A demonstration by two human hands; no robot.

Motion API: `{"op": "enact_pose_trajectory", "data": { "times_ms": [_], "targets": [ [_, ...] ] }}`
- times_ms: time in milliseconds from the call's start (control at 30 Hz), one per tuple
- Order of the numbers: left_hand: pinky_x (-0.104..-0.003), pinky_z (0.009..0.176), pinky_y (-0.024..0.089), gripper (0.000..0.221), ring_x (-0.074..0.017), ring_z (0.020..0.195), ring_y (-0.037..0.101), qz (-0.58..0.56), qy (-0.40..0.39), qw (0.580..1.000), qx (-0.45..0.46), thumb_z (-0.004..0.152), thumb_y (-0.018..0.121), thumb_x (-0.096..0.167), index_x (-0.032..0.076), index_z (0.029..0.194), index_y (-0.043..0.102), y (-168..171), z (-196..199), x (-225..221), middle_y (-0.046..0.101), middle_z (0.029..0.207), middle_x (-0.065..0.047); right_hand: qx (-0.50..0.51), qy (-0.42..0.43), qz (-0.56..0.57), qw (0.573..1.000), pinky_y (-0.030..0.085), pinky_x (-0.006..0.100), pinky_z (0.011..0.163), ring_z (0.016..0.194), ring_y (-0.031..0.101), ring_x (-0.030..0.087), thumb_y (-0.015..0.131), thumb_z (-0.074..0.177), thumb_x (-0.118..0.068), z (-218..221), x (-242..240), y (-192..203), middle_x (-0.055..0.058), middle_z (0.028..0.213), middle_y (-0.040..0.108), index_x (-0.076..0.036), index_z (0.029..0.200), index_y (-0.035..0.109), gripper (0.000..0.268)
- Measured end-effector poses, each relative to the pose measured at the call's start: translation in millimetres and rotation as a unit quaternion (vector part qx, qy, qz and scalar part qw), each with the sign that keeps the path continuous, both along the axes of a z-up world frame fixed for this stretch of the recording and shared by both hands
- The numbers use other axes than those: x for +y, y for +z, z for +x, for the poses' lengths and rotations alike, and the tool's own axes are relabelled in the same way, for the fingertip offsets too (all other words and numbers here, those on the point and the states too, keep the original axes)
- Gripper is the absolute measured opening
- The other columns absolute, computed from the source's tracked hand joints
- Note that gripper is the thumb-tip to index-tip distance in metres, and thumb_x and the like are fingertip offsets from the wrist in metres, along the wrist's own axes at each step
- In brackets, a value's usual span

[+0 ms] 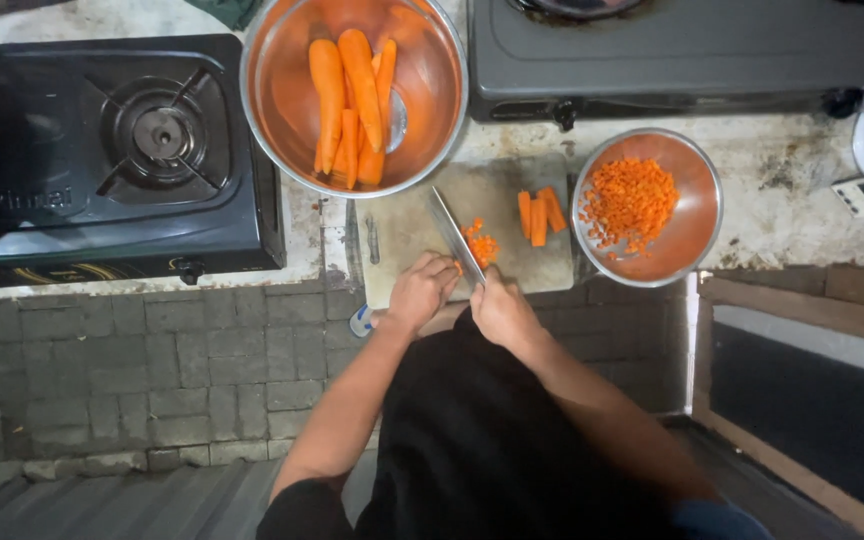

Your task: Dicing carrots on a wooden cutting board using a cleaver and transferring them to a bowl.

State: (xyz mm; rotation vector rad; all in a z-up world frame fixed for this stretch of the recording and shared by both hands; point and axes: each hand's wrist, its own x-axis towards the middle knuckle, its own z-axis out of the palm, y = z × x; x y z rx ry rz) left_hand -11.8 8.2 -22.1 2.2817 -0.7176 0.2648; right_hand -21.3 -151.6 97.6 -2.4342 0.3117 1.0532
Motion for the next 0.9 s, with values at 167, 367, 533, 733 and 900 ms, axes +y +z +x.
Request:
{"op": "enact_pose_trajectory", "data": {
  "times_ms": [167,367,533,733,900],
  "targets": [
    [-0.026,0.087,0.054,0.007,-0.0201,0.092,0.067,-0.001,-0.022,1.000,0.014,0.089,0.069,0.014,0.009,0.089,0.075,19.5,1.6,1.5,0.071,0.093,-0.003,-0.030,0.021,0.016,0.999,0.056,0.056,0.085,0.099,0.069,0.044,0.036,0.097,-0.027,9.6,-10.5,-4.5,0.033,0.101,0.069,-0.002,0.128,0.046,0.042],
    [-0.024,0.084,0.054,0.007,-0.0191,0.094,0.066,0.002,-0.018,1.000,0.004,0.091,0.066,0.013,0.010,0.089,0.073,20.3,1.2,6.4,0.070,0.094,-0.001,-0.009,0.025,0.013,1.000,0.058,0.054,0.079,0.096,0.070,0.041,0.037,0.096,-0.030,4.8,-13.3,5.0,0.028,0.095,0.071,-0.005,0.121,0.050,0.038],
    [-0.021,0.084,0.054,0.006,-0.0152,0.091,0.064,0.033,0.013,0.999,-0.019,0.091,0.068,0.020,0.016,0.088,0.072,7.5,-2.4,6.9,0.067,0.089,0.003,-0.021,0.026,0.012,0.999,0.059,0.053,0.080,0.095,0.070,0.046,0.032,0.098,-0.023,-6.0,0.3,20.4,0.033,0.096,0.069,0.000,0.123,0.047,0.037],
    [-0.021,0.084,0.054,0.011,-0.0135,0.092,0.065,0.020,0.017,1.000,-0.015,0.093,0.065,0.022,0.017,0.087,0.073,-8.8,-1.4,3.2,0.069,0.088,0.004,-0.057,0.034,-0.001,0.998,0.060,0.053,0.078,0.092,0.070,0.045,0.035,0.098,-0.028,-16.1,-5.6,-33.3,0.032,0.095,0.069,-0.002,0.121,0.047,0.036],
    [-0.021,0.084,0.053,0.008,-0.0137,0.091,0.065,0.035,0.026,0.999,-0.030,0.091,0.068,0.021,0.017,0.086,0.073,7.6,-1.4,1.6,0.070,0.087,0.004,-0.066,-0.003,0.042,0.997,0.057,0.056,0.079,0.095,0.069,0.046,0.039,0.096,-0.029,-2.6,-18.9,-43.1,0.030,0.093,0.069,-0.005,0.120,0.049,0.036]
  ]
}}
